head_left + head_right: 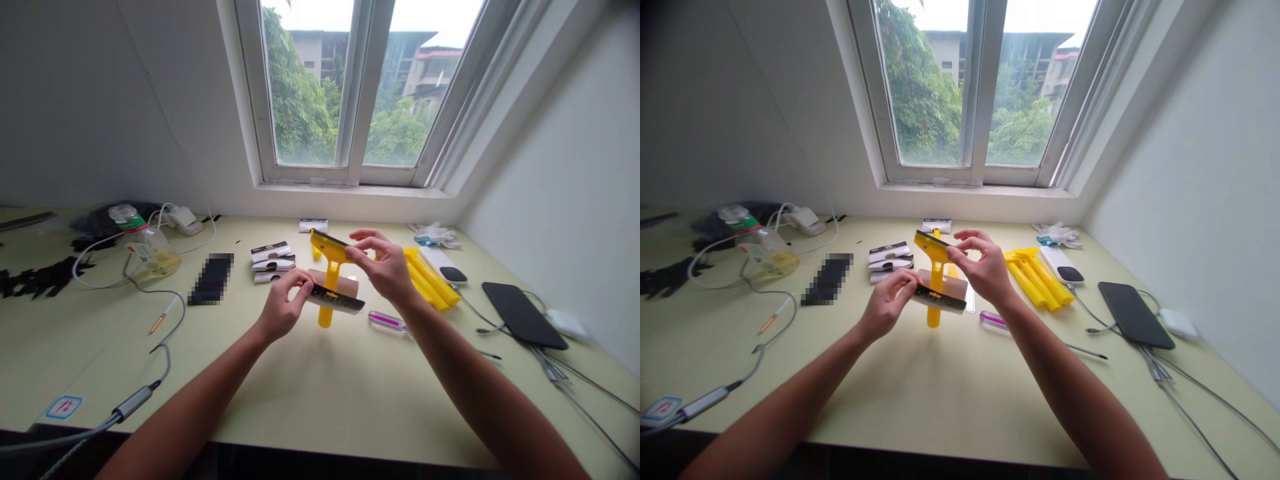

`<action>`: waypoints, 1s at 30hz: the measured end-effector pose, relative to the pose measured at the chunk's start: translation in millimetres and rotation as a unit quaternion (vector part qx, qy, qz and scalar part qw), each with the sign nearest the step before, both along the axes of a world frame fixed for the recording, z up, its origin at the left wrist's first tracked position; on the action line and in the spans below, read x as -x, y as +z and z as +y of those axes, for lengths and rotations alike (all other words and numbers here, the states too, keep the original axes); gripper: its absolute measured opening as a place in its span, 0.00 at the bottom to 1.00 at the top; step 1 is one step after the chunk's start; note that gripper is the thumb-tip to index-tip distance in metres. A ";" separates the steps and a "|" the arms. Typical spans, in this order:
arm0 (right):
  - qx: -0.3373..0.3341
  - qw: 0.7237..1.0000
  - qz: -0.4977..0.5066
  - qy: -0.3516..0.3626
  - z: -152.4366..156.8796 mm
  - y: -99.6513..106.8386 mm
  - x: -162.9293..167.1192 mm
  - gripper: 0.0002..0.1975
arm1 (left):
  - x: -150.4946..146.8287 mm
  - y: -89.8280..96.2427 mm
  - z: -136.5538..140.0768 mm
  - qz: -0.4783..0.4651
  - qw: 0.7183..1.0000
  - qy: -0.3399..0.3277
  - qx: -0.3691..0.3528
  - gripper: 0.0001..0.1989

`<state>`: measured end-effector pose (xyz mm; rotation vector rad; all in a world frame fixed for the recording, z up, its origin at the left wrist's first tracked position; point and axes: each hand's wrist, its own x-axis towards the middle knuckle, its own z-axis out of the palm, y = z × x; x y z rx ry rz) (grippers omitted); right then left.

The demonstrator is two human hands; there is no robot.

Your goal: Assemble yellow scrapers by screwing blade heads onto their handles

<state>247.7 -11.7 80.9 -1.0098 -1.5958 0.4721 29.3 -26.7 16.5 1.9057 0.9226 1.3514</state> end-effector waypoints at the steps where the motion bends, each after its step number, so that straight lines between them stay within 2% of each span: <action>1: -0.012 1.000 0.013 -0.012 -0.3 2.4 -2.2 0.09 | -0.6 -2.0 -0.7 0.014 1.000 -0.005 0.009 0.09; 4: -0.040 0.997 0.060 -0.034 -0.6 7.4 -7.5 0.09 | -1.7 -4.7 -2.9 0.061 0.998 -0.017 0.000 0.09; 9: -0.051 0.995 0.082 0.005 -6.9 8.7 0.7 0.07 | -7.6 -7.9 -12.1 0.135 0.983 -0.118 -0.040 0.08; 12: -0.096 0.987 0.128 0.013 -13.2 15.1 6.6 0.05 | -10.6 -9.1 -18.9 0.187 0.968 -0.157 -0.060 0.08; 15: -0.167 0.964 0.205 -0.029 -15.3 28.4 -1.9 0.04 | -6.4 -6.9 -16.8 0.183 0.966 -0.154 -0.100 0.08; 17: -0.195 0.947 0.248 -0.060 -13.2 37.6 -15.2 0.04 | 3.0 -4.2 -5.6 0.128 0.981 -0.089 -0.116 0.07; 19: -0.189 0.941 0.273 -0.069 -8.7 43.8 -29.3 0.03 | 17.1 -2.1 13.7 0.053 0.992 0.041 -0.105 0.09; 20: -0.181 0.941 0.280 -0.063 -5.8 45.0 -34.9 0.02 | 25.3 -1.5 25.5 0.005 0.989 0.112 -0.095 0.10; 22: -0.155 0.945 0.286 -0.039 0.3 43.4 -40.9 0.02 | 41.9 -2.1 50.7 -0.046 0.964 0.245 -0.089 0.13; 24: -0.115 0.952 0.282 -0.017 5.2 37.8 -39.7 0.04 | 56.5 -4.8 74.7 -0.039 0.935 0.339 -0.095 0.15; 27: -0.050 0.967 0.251 -0.001 6.0 28.9 -30.2 0.07 | 73.6 -10.4 103.8 0.082 0.925 0.362 -0.082 0.14; 30: -0.010 0.981 0.193 0.032 -2.2 26.3 -20.9 0.07 | 85.5 -12.2 122.3 0.130 0.926 0.349 -0.065 0.10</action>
